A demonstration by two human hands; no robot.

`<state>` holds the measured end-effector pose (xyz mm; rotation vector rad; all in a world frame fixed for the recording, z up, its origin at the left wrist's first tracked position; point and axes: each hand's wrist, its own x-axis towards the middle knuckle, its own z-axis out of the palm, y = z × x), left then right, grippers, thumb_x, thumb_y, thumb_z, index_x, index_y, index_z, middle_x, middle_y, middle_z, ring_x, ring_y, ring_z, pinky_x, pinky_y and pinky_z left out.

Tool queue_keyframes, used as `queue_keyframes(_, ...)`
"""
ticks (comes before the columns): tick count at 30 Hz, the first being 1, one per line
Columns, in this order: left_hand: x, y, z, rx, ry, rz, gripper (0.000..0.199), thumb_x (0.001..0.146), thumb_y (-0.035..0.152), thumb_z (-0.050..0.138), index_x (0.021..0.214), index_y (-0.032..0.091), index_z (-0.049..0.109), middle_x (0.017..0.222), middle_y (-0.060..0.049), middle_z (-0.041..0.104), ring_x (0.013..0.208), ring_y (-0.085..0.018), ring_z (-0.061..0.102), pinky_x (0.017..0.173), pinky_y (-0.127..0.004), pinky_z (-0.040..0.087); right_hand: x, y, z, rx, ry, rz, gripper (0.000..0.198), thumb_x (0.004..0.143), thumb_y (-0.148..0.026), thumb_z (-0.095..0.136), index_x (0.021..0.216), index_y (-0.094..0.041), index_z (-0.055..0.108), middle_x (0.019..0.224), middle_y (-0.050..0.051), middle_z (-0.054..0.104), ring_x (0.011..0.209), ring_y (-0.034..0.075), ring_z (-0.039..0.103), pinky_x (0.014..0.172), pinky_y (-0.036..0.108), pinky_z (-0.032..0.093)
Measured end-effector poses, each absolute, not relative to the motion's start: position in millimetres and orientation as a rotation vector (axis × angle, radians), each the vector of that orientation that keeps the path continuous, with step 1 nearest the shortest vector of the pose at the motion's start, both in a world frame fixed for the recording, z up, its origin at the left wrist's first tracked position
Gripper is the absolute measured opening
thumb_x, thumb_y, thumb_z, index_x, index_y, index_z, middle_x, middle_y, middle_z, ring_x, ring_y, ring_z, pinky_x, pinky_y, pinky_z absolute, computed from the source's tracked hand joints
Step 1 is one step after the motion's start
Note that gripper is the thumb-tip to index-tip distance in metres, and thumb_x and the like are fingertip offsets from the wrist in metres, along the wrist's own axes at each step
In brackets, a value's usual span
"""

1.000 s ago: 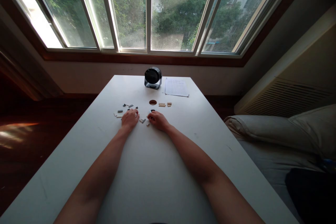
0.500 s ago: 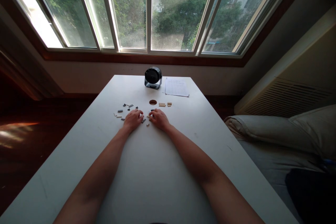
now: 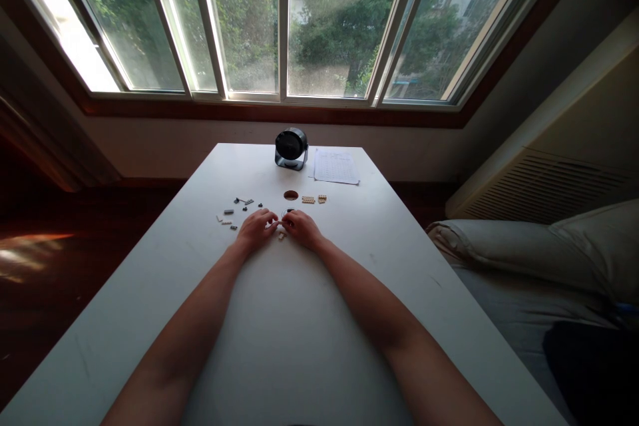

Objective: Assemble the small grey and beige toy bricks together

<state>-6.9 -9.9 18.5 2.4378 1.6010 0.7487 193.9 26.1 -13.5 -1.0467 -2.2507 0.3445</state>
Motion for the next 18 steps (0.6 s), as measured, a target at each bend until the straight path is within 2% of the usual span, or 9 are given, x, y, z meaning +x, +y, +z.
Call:
queue_keyframes(6, -4.7, -10.2, 18.5, 2.417, 1.568, 0.807, 0.017, 0.092, 0.034, 0.055, 0.089, 0.022, 0.066, 0.091, -0.005, 0.065, 0.084, -0.018, 0.059, 0.077, -0.03, 0.045, 193.4, 24.2, -10.4, -1.019, -2.229, 0.376, 0.011, 0.092, -0.028, 0.061, 0.099, -0.021, 0.068, 0.09, 0.003, 0.064, 0.087, 0.015, 0.054, 0.081, 0.027, 0.04)
queue_keyframes(11, -4.5, -7.5, 15.1, 2.333, 1.574, 0.855, 0.02, 0.091, 0.035, 0.053, 0.086, 0.021, 0.066, 0.085, -0.004, 0.066, 0.079, -0.017, 0.059, 0.074, -0.029, 0.045, 193.8, 20.8, -5.0, -0.995, -2.205, 0.419, 0.025, 0.086, -0.017, 0.063, 0.111, -0.022, 0.063, 0.09, 0.001, 0.063, 0.087, 0.015, 0.055, 0.08, 0.026, 0.041)
queue_keyframes(14, -4.4, -5.9, 13.2, 2.293, 1.592, 0.84, 0.02, 0.09, 0.034, 0.053, 0.085, 0.02, 0.066, 0.084, -0.004, 0.067, 0.076, -0.017, 0.059, 0.072, -0.029, 0.045, 194.0, 21.1, -4.7, -0.982, -2.223, 0.426, 0.029, 0.083, -0.01, 0.061, 0.109, -0.022, 0.063, 0.092, 0.002, 0.063, 0.09, 0.016, 0.055, 0.082, 0.027, 0.041)
queue_keyframes(18, -5.0, -4.3, 11.1, 2.278, 1.59, 0.836, 0.022, 0.091, 0.036, 0.052, 0.084, 0.02, 0.067, 0.083, -0.004, 0.067, 0.076, -0.016, 0.059, 0.071, -0.028, 0.045, 193.9, 24.3, -8.7, -0.965, -2.218, 0.409, 0.021, 0.086, -0.012, 0.058, 0.104, -0.021, 0.065, 0.095, 0.003, 0.063, 0.088, 0.015, 0.055, 0.083, 0.027, 0.042)
